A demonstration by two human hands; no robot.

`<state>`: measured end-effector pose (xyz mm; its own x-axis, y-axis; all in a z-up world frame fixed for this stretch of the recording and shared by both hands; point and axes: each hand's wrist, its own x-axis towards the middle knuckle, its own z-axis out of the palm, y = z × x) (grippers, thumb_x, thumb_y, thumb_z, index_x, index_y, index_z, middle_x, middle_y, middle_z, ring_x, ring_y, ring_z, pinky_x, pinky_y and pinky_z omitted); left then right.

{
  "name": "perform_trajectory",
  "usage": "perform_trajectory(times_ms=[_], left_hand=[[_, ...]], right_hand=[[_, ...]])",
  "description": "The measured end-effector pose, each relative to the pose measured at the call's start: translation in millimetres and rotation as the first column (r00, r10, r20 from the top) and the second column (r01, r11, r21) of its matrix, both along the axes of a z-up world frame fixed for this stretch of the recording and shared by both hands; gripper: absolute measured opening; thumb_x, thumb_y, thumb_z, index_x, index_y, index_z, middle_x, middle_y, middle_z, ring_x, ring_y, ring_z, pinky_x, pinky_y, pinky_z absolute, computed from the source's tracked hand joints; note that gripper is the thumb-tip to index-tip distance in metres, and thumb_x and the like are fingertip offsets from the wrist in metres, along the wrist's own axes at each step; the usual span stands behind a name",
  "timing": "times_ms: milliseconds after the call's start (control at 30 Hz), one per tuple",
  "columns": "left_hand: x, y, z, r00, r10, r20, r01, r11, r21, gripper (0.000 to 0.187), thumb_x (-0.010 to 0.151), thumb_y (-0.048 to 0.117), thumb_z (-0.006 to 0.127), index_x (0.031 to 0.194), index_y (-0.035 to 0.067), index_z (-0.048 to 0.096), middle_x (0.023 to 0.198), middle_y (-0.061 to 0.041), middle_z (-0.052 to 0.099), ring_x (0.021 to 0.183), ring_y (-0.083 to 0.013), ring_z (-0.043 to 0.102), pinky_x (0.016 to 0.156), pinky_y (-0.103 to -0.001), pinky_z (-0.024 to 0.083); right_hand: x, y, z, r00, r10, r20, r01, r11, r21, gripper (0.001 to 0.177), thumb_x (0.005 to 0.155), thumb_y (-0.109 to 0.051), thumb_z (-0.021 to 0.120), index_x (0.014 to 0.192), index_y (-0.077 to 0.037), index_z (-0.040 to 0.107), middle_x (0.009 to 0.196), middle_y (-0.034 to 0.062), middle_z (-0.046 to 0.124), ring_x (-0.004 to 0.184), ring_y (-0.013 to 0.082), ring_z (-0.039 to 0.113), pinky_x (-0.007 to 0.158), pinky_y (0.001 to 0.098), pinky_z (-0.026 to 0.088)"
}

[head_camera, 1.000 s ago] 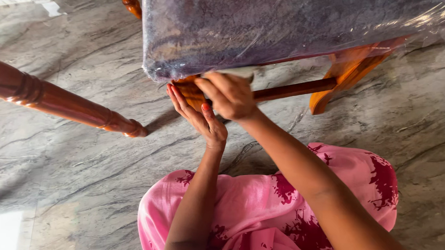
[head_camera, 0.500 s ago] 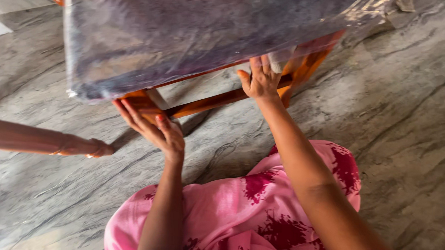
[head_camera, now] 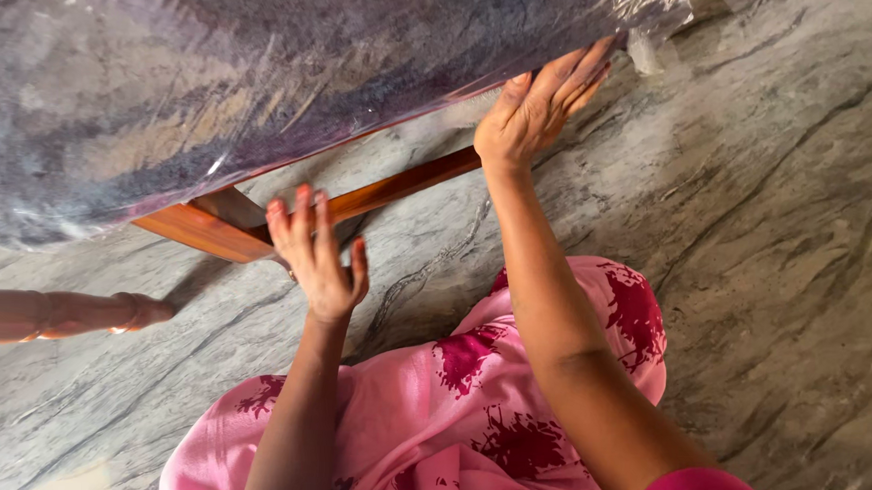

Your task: The person sits on the floor and wipes the legs and crossbars of a wooden chair and a wooden table using a grey cloth. The person cleans the furniture systematically, moving from the chair to the table legs.

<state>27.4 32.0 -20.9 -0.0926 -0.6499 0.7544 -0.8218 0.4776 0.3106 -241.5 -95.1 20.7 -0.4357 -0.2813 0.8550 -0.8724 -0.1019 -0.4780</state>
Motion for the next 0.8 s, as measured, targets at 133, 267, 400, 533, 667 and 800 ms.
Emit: perform_trajectory(times_ms=[133, 267, 400, 533, 667, 800], left_hand=[[-8, -11, 5, 0.985, -0.056, 0.164, 0.016, 0.972, 0.236, 0.064, 0.105, 0.036, 0.055, 0.158, 0.002, 0.042, 0.163, -0.016, 0.041, 0.157, -0.0389, 0.022, 0.125, -0.059, 0.013], [-8, -21, 9, 0.982, -0.061, 0.178, 0.006, 0.955, 0.297, 0.062, 0.105, 0.036, 0.059, 0.157, 0.005, 0.044, 0.150, -0.014, 0.053, 0.148, -0.0316, 0.039, 0.120, -0.054, 0.025], [-10, -21, 9, 0.977, -0.037, 0.212, -0.020, 0.965, 0.260, 0.062, 0.104, 0.038, 0.060, 0.155, 0.005, 0.044, 0.146, -0.015, 0.055, 0.139, -0.0310, 0.046, 0.117, -0.052, 0.028], [-8, -18, 11, 0.963, -0.036, 0.267, -0.035, 0.966, 0.257, 0.066, 0.104, 0.040, 0.061, 0.156, 0.003, 0.043, 0.143, -0.017, 0.055, 0.135, -0.0329, 0.047, 0.116, -0.051, 0.030], [-7, -20, 9, 0.967, -0.042, 0.252, -0.025, 0.966, 0.256, 0.065, 0.103, 0.038, 0.061, 0.156, 0.005, 0.043, 0.144, -0.015, 0.055, 0.137, -0.0308, 0.047, 0.118, -0.051, 0.030], [-10, -20, 4, 0.961, -0.011, 0.275, -0.063, 0.963, 0.260, 0.063, 0.104, 0.038, 0.061, 0.156, 0.006, 0.043, 0.143, -0.014, 0.055, 0.136, -0.0303, 0.047, 0.118, -0.051, 0.029]], right_hand=[[4, 1, -5, 0.989, 0.056, 0.140, -0.048, 0.997, -0.056, 0.073, 0.115, -0.055, 0.018, 0.167, -0.007, 0.001, 0.173, 0.0151, 0.003, 0.164, 0.0291, 0.008, 0.137, 0.0450, 0.007], [18, 6, -57, 0.931, 0.074, 0.357, -0.041, 0.994, -0.097, 0.080, 0.114, -0.059, 0.028, 0.169, -0.006, 0.008, 0.177, 0.0188, 0.012, 0.162, 0.0326, 0.016, 0.134, 0.0467, 0.013], [20, 7, -112, 0.681, 0.208, 0.702, -0.095, 0.976, -0.197, 0.084, 0.105, -0.059, 0.039, 0.165, -0.004, 0.017, 0.170, 0.0225, 0.021, 0.156, 0.0372, 0.026, 0.126, 0.0503, 0.026], [14, 12, -94, 0.791, 0.242, 0.561, -0.134, 0.964, -0.228, 0.081, 0.110, -0.057, 0.042, 0.166, -0.004, 0.017, 0.174, 0.0212, 0.016, 0.162, 0.0361, 0.018, 0.133, 0.0485, 0.017], [-4, 4, -64, 0.789, 0.432, 0.436, -0.269, 0.882, -0.387, 0.072, 0.117, -0.053, 0.035, 0.170, -0.007, 0.018, 0.173, 0.0159, 0.017, 0.163, 0.0304, 0.017, 0.136, 0.0438, 0.014], [-22, -25, -152, 0.673, 0.341, 0.656, -0.122, 0.926, -0.356, 0.064, 0.115, -0.049, 0.029, 0.161, -0.006, 0.032, 0.165, 0.0183, 0.032, 0.153, 0.0345, 0.034, 0.131, 0.0511, 0.017]])
